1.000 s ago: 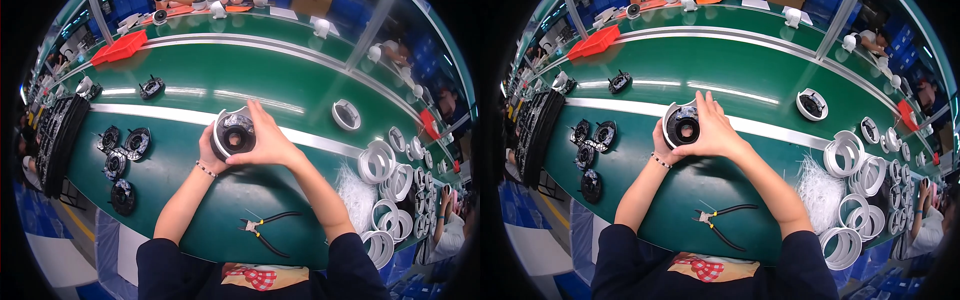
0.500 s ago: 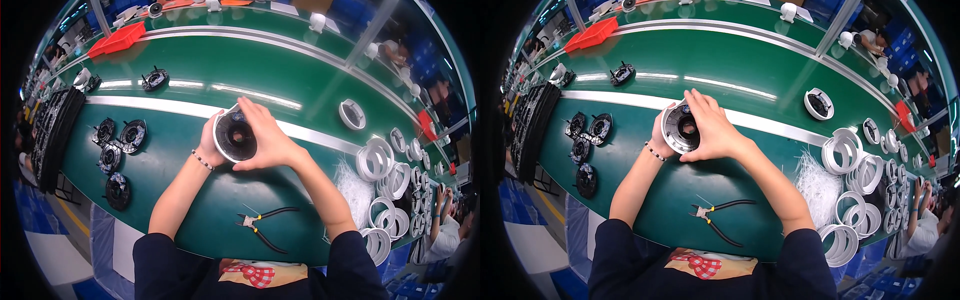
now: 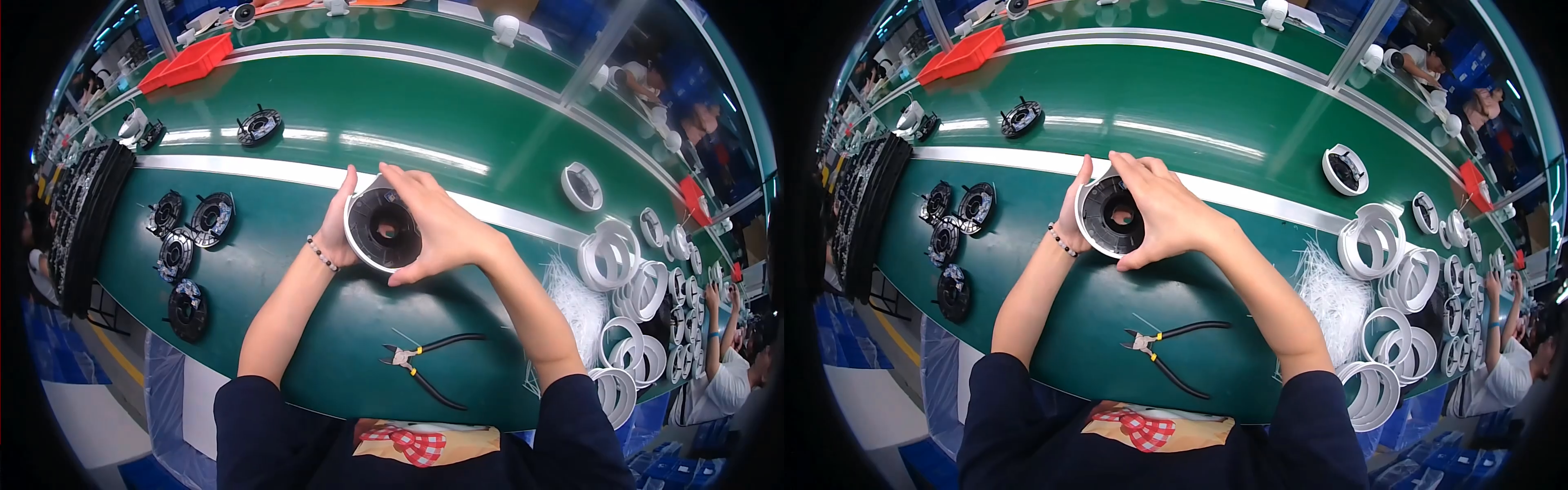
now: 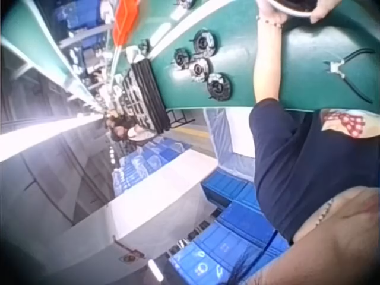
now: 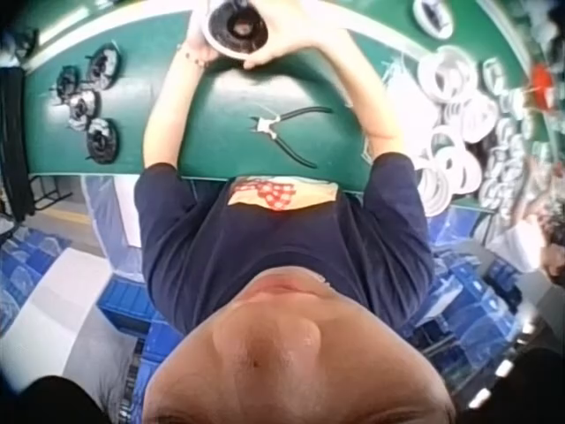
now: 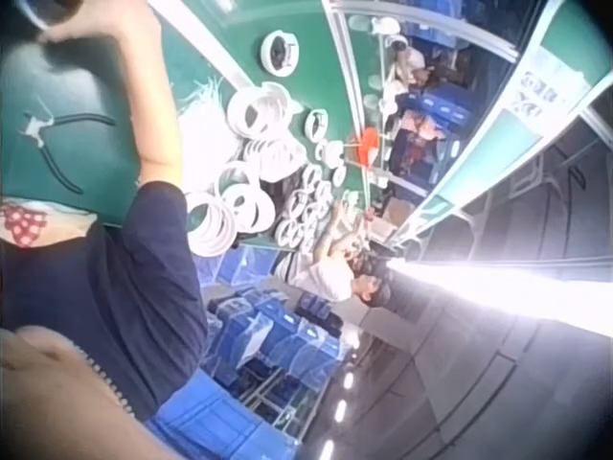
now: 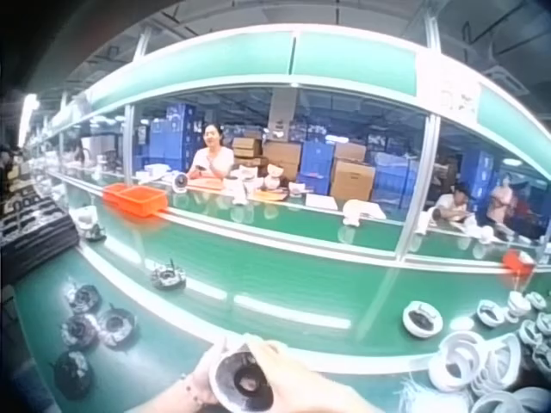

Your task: Assembling circular electronic components on a production line using hands and pliers to trim wires.

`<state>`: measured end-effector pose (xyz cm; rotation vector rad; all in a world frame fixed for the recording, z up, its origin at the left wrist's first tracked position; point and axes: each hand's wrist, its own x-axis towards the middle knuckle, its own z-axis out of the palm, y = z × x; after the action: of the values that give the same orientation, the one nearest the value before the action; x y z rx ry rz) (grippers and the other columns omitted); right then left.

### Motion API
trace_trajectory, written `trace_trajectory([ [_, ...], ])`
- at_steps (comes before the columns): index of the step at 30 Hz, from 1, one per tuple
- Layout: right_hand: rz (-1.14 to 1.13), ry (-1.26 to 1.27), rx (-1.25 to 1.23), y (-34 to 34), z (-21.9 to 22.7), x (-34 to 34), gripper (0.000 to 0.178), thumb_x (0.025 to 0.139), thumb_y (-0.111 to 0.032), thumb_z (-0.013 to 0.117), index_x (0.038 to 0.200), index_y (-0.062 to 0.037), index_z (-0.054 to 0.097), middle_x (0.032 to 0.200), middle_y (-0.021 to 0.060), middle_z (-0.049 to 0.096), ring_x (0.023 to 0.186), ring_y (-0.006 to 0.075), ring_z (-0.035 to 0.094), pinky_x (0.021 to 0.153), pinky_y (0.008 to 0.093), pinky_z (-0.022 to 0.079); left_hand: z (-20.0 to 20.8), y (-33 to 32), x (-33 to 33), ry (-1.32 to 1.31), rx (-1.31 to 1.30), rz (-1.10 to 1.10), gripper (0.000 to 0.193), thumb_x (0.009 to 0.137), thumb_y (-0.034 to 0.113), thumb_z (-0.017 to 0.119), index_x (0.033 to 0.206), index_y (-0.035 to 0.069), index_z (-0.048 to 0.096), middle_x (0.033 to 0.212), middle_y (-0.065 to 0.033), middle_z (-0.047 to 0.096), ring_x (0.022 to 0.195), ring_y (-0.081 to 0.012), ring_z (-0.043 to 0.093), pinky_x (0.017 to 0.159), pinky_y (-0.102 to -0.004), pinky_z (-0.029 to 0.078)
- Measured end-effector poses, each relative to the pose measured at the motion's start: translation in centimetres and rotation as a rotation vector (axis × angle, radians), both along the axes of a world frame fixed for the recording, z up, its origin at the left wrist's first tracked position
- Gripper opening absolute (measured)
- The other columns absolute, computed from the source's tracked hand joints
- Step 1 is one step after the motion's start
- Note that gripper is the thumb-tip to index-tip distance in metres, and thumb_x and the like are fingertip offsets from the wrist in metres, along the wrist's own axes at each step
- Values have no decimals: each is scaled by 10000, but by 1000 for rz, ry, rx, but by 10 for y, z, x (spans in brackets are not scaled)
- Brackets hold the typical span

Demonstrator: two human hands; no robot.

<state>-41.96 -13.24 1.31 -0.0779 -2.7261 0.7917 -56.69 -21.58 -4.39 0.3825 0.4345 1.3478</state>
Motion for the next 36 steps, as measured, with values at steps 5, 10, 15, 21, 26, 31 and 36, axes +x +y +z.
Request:
trace_trajectory([
  [5, -235, 212, 90, -7, -27, -4, 1110, 404, -356, 752, 1282, 37, 198, 1252, 227, 314, 1151, 385, 316, 953, 435, 288, 5, 8, 10, -41, 0, 179, 592, 827, 528, 341, 1114, 34, 492, 1028, -135, 566, 920, -231, 568, 794, -353, 479],
  [10, -337, 322, 14, 5, -33, 9, 1179, 436, -440, 764, 1296, 54, 126, 1221, 273, 311, 1138, 425, 314, 938, 442, 295, -13, 35, 12, -83, 163, 139, 460, 846, 405, 357, 1026, 31, 556, 878, -85, 624, 746, -195, 605, 680, -310, 501],
  [15, -546, 185, 63, -17, -27, 38, 1019, 603, -472, 687, 1335, -33, 130, 1386, 220, 63, 1266, 425, 75, 988, 564, 124, -20, 79, -11, 41, -37, 334, 570, 800, 504, 366, 1100, 40, 506, 1069, -138, 554, 971, -285, 529, 896, -429, 391],
  [21, -753, 273, 86, -90, 17, 171, 591, 644, -241, 707, 1161, -67, 478, 1296, 150, 357, 1209, 368, 291, 964, 447, 284, -47, 176, -29, 81, -144, 348, 532, 854, 456, 370, 1208, 61, 398, 1214, -130, 442, 1101, -309, 430, 929, -486, 329],
  [26, -1241, 269, 440, -128, 33, 271, 319, 603, -145, 697, 891, -35, 613, 886, 111, 615, 806, 267, 581, 754, 365, 439, -87, 237, -101, 335, -184, 336, 524, 889, 472, 289, 1046, 16, 492, 1078, -167, 531, 1012, -319, 498, 889, -515, 371],
  [31, -1683, -209, 544, -131, 64, 359, 275, 632, -189, 683, 853, -43, 609, 803, 114, 586, 774, 280, 556, 679, 353, 449, -50, 247, -114, 1120, -303, 627, 540, 821, 507, 444, 1124, 59, 454, 1011, -79, 515, 908, -200, 503, 715, -372, 434],
  [36, -1717, -571, 446, -135, 37, 391, 230, 625, -238, 684, 753, -63, 605, 744, 130, 577, 738, 296, 551, 644, 391, 446, -38, 205, -79, 1374, -105, 832, 381, 838, 352, 491, 1084, 63, 523, 998, -42, 557, 805, -116, 516, 598, -249, 436],
])
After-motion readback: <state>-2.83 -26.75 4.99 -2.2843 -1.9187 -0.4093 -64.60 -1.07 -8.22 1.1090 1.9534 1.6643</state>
